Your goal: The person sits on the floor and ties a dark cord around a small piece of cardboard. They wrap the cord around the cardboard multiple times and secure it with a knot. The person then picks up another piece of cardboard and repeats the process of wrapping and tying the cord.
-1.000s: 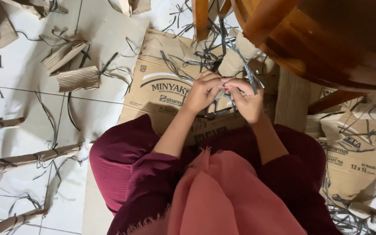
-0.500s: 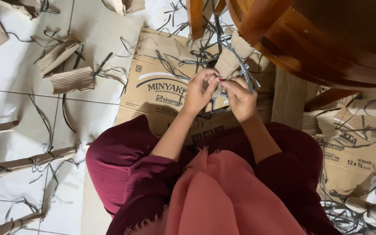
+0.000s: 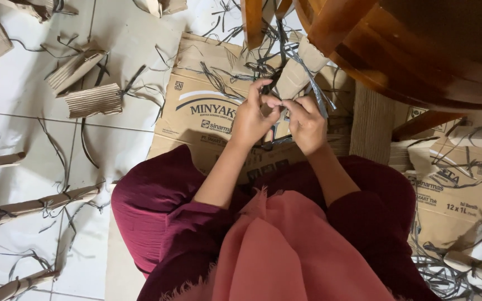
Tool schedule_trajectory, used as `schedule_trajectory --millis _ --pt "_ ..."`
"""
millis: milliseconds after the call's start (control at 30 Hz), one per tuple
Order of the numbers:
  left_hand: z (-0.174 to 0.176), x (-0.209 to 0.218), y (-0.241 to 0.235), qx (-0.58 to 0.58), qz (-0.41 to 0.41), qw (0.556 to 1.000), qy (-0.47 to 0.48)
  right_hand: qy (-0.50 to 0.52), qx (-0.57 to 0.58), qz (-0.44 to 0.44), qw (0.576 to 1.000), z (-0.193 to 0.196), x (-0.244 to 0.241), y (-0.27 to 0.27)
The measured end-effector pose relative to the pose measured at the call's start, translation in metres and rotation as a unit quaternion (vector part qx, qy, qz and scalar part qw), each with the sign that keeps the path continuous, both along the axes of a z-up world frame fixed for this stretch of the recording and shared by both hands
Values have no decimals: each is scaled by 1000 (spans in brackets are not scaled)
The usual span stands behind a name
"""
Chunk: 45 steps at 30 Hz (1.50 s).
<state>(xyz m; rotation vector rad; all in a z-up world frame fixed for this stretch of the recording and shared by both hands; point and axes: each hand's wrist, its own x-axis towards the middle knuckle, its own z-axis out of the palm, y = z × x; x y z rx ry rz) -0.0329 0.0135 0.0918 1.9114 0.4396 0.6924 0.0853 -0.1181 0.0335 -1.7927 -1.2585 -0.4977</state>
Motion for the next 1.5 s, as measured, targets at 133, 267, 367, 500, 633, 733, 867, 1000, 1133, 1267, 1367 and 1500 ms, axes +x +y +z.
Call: schedule_trajectory --millis 133,267,367,500,633,733,867,1000,1133,1267,1367,1500 --pt "-4 3 -9 -65 46 996 -37 5 2 -15 1000 14 -7 4" --pt "-7 6 -9 -139 62 988 -34 153 26 28 987 27 -12 5" --pt "-19 9 -8 -236 52 970 -34 202 36 56 977 29 -11 5" --pt "-56 11 -12 -421 45 902 -79 255 37 83 963 21 -7 6" --pt "-72 16 -18 -492 47 861 -123 257 34 78 963 27 -12 6" --pt "-67 14 -18 -467 43 874 -126 291 37 69 954 25 -15 6" --pt "-66 16 -15 -431 31 894 -121 300 27 68 951 24 -11 6" --pt "-98 24 -5 -370 15 923 -106 295 25 49 954 17 -11 5" --pt "-94 25 -12 -328 40 937 -118 299 1 19 954 13 -12 6" --pt "-95 25 0 -213 75 967 -113 261 -21 -2 965 24 -10 2" --pt "-88 28 5 -156 92 979 -89 200 -34 -13 979 24 4 -5" --pt "-91 35 16 -138 106 983 -51 153 -47 -54 986 8 16 -2"
